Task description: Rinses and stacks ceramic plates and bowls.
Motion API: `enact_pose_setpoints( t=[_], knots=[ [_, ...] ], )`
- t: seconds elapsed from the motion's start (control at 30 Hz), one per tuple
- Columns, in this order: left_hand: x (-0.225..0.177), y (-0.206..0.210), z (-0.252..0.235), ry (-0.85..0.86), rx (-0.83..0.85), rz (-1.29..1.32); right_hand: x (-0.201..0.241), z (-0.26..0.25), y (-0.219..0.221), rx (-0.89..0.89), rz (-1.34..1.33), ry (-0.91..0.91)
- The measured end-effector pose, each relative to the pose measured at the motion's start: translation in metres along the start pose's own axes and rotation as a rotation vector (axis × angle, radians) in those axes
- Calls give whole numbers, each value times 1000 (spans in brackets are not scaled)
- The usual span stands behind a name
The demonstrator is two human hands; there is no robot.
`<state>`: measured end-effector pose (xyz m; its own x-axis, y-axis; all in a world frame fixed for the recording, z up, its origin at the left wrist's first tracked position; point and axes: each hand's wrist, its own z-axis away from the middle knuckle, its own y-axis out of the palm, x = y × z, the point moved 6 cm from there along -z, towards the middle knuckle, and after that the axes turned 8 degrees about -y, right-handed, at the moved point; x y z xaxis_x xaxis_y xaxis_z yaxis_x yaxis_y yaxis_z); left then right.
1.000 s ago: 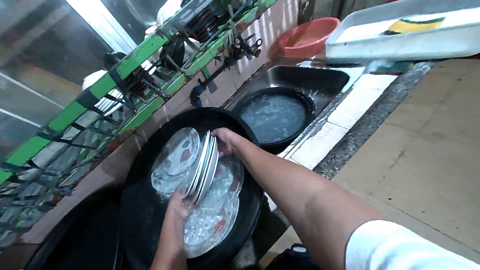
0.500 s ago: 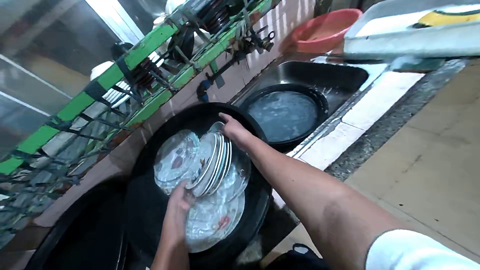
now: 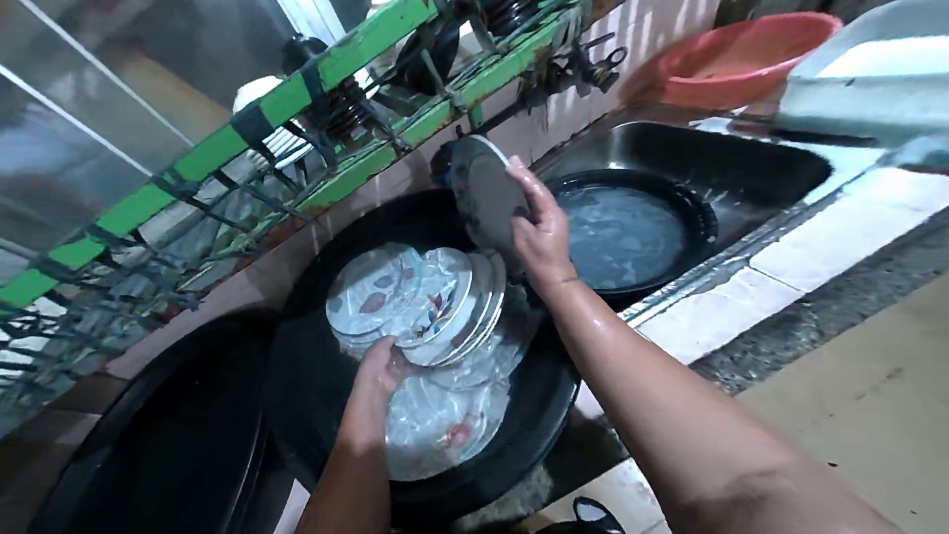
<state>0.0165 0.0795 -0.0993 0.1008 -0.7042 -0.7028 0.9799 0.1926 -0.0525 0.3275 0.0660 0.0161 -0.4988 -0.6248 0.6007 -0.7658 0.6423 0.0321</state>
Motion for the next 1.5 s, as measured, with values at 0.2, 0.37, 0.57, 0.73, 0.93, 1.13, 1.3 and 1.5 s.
enact_pose_setpoints(
  t=[0.2, 0.37, 0.57, 0.73, 0.93, 1.13, 1.3, 1.5],
  knots=[
    [-2, 9, 0, 59, 119, -1, 28, -1, -24, -160, 31, -222],
    [-5, 8, 9, 175, 14, -464, 19, -6, -26, -213, -107, -140],
    [15, 2, 24, 96, 73, -586, 38, -16, -24, -180, -23, -261],
    [29, 27, 23, 157, 47, -408, 43, -20, -42, -251, -259, -85],
    [30, 35, 24, 206, -51, -171, -11, 4, -30, -548, -564, 749],
    [36, 45, 26, 168, -52, -335, -31, 33, 27, -531, -733, 1085],
    [35, 65, 25, 126, -101, -278, -47, 35, 65, -412, -863, 1202],
    [39, 61, 7, -7, -17, 133, -67, 33, 54, -510, -790, 1198]
  ],
)
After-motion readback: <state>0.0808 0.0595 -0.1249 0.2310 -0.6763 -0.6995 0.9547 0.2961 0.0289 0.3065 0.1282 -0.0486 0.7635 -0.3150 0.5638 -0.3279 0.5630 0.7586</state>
